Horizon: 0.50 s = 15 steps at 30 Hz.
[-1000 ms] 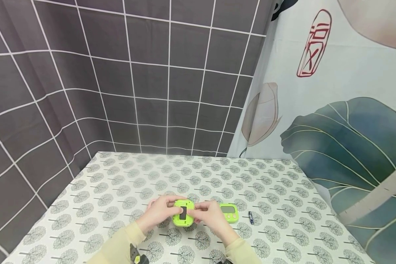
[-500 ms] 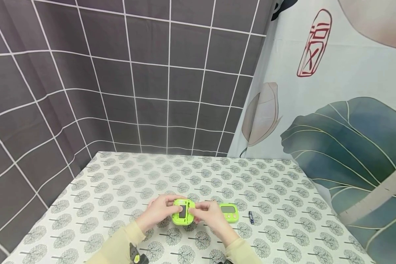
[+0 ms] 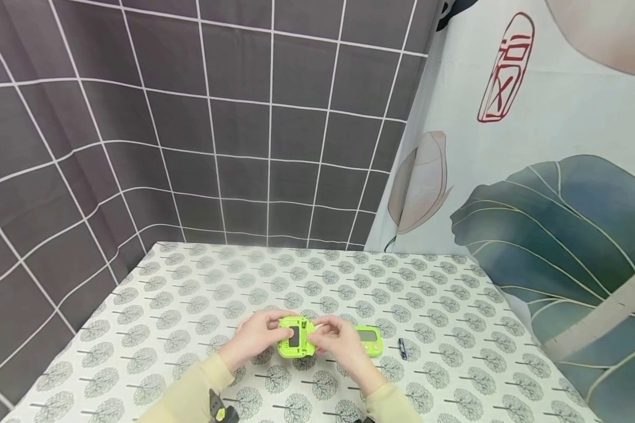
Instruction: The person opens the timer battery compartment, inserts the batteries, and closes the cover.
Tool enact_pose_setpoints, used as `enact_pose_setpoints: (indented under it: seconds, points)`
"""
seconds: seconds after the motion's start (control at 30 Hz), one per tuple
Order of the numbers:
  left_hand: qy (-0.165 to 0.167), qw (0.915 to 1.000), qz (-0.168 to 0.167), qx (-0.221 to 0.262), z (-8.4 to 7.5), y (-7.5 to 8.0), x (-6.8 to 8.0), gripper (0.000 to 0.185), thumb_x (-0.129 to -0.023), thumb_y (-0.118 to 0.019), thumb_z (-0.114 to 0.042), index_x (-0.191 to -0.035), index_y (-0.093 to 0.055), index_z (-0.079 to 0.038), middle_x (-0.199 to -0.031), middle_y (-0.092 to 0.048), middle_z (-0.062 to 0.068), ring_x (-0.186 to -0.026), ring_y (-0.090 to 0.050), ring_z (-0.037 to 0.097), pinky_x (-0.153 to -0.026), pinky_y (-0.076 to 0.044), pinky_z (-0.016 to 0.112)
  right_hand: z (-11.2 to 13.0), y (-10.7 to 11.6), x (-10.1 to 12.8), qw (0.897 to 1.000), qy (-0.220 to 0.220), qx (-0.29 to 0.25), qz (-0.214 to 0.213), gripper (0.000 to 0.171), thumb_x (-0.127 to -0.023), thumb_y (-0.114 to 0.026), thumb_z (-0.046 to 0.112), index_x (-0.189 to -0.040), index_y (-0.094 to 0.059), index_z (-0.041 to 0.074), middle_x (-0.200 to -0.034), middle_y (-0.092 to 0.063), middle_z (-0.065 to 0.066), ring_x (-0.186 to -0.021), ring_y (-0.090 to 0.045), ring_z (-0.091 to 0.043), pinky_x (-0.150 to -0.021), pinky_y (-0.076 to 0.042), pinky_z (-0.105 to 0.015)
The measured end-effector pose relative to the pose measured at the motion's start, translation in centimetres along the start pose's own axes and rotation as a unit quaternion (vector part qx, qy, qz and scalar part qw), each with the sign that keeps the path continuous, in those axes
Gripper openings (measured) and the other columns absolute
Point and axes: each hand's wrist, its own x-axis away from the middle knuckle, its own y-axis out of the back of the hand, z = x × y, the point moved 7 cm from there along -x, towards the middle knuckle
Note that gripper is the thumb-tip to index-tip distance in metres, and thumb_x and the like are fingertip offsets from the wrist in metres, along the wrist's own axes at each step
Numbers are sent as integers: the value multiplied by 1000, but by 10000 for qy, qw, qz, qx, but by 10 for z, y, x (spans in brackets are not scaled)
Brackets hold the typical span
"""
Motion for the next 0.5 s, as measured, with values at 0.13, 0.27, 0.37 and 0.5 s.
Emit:
enact_pose_setpoints:
  seconds: [0.13, 0.27, 0.37, 0.5]
  points:
    - [2, 10000, 23, -28, 0, -1, 1, 43, -80, -69, -17, -122, -63, -6, -103, -72, 9, -87, -68, 14, -76, -52, 24, 1, 1, 0, 10000, 87, -31, -29, 44, -80, -72, 7, -118, -55, -7, -87, -66, -9, -69, -63, -12, -68, -57, -31]
    - [58, 10000, 4, -42, 1, -1, 1, 44, -80, -69, -17, -122, -62, -5, -101, -72, 8, -86, -68, 14, -79, -49, 28, 1, 0, 0, 9998, 190, -5, 115, 46, -81, -70, 6, -123, -55, -4, -87, -67, -10, -69, -63, -12, -69, -57, -35]
    - [40, 10000, -3, 22, 1, -1, 1, 44, -80, -70, -16, -122, -62, -4, -103, -71, 10, -89, -68, 16, -81, -51, 28, 0, 1, 0, 9996, 232, 59, 122, 45, -82, -70, 7, -124, -56, -2, -87, -67, -10, -68, -62, -12, -68, -57, -35]
    - [-51, 10000, 31, -35, 2, -4, 2, 41, -80, -70, -14, -120, -63, -5, -104, -70, 12, -90, -68, 19, -74, -55, 25, -1, 3, 1, 9996, 180, 188, 61, 39, -82, -71, 11, -118, -60, 0, -87, -67, -9, -65, -60, -11, -65, -56, -30]
